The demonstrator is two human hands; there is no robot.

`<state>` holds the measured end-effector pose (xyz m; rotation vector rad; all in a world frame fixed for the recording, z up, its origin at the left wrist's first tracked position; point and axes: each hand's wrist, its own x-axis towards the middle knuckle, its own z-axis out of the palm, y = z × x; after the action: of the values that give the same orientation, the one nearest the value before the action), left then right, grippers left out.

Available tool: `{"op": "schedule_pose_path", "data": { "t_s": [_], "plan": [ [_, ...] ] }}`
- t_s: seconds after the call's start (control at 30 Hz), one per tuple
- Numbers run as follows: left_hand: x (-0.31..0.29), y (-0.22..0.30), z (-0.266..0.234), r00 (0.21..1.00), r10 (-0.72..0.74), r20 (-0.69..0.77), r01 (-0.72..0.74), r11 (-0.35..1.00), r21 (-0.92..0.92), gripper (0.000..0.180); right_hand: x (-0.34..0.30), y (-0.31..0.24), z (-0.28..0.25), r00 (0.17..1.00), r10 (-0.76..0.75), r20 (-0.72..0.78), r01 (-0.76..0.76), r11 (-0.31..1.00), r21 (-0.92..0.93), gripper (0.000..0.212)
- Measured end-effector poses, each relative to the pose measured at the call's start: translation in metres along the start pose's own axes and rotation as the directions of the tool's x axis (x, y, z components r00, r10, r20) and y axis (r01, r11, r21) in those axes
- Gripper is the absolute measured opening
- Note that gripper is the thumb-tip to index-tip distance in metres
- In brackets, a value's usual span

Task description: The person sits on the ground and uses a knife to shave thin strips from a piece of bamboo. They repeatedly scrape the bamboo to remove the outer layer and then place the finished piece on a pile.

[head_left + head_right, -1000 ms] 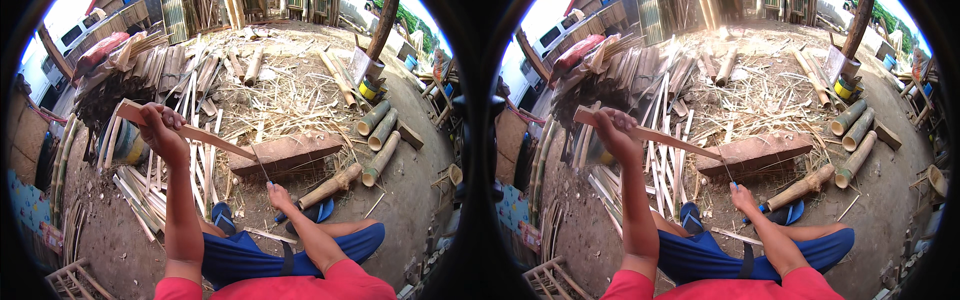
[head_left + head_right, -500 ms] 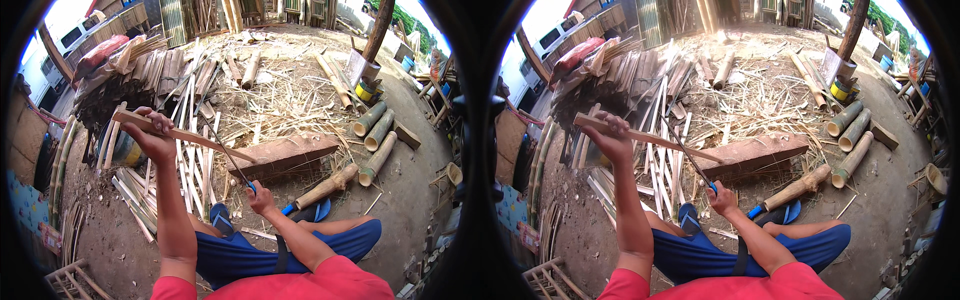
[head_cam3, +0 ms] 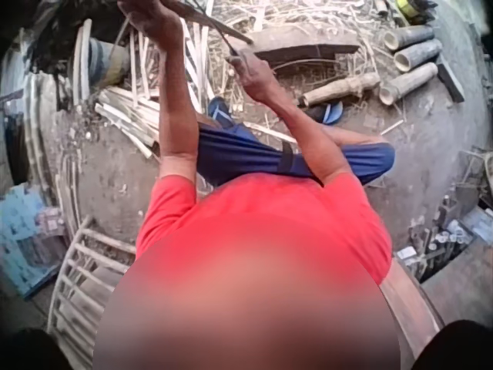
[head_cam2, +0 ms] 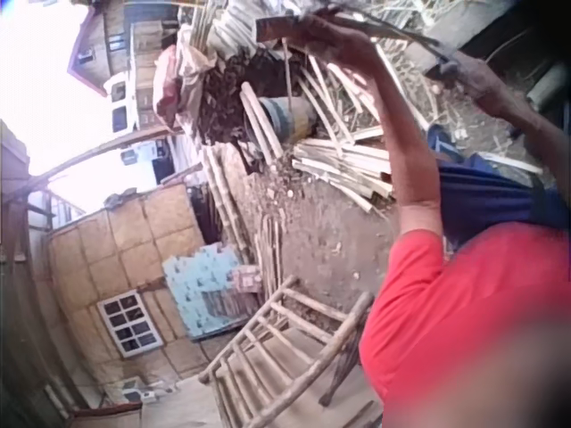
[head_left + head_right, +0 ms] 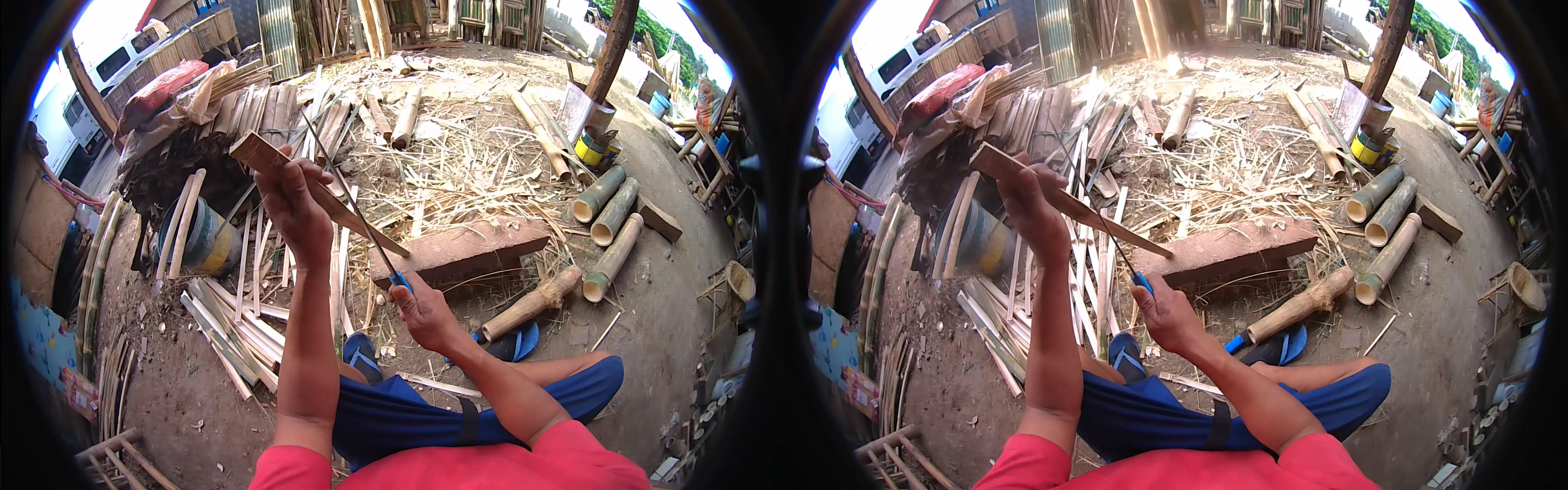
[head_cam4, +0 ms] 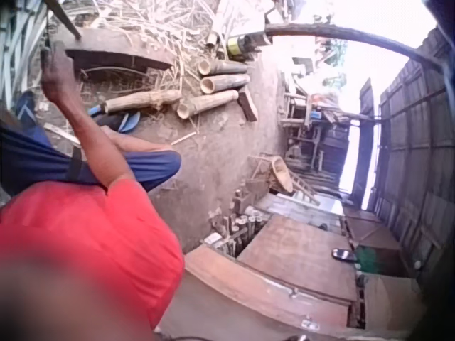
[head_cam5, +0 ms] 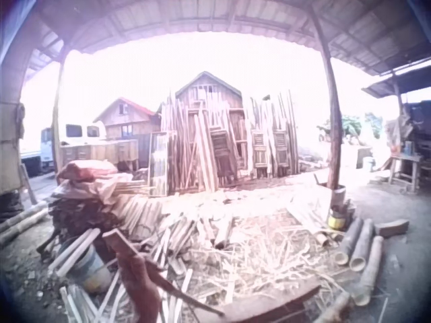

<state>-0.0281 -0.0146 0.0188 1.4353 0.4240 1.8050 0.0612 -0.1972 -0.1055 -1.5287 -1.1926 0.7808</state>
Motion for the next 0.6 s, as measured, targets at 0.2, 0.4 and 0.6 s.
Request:
{"op": "schedule_pose_path", "data": {
  "t_s": [0.2, 0.4, 0.6],
  "plan": [
    [0.002, 0.002, 0.007, 0.997, 0.0, -0.083, -0.008, 0.995, -0.097, 0.028, 0.022, -0.037, 0.007, 0.997, 0.08, -0.007, -0.08, 0.997, 0.002, 0.038],
    [0.004, -0.011, -0.01, 0.993, -0.049, -0.107, 0.031, 0.987, -0.157, 0.027, 0.014, 0.102, 0.022, 0.956, 0.266, -0.125, -0.286, 0.939, -0.19, 0.045],
    [0.018, -0.035, -0.021, 0.993, -0.104, 0.052, 0.115, 0.941, -0.32, 0.035, -0.01, 0.175, -0.016, 0.704, 0.686, -0.184, -0.698, 0.621, -0.357, 0.065]
  ]
}}
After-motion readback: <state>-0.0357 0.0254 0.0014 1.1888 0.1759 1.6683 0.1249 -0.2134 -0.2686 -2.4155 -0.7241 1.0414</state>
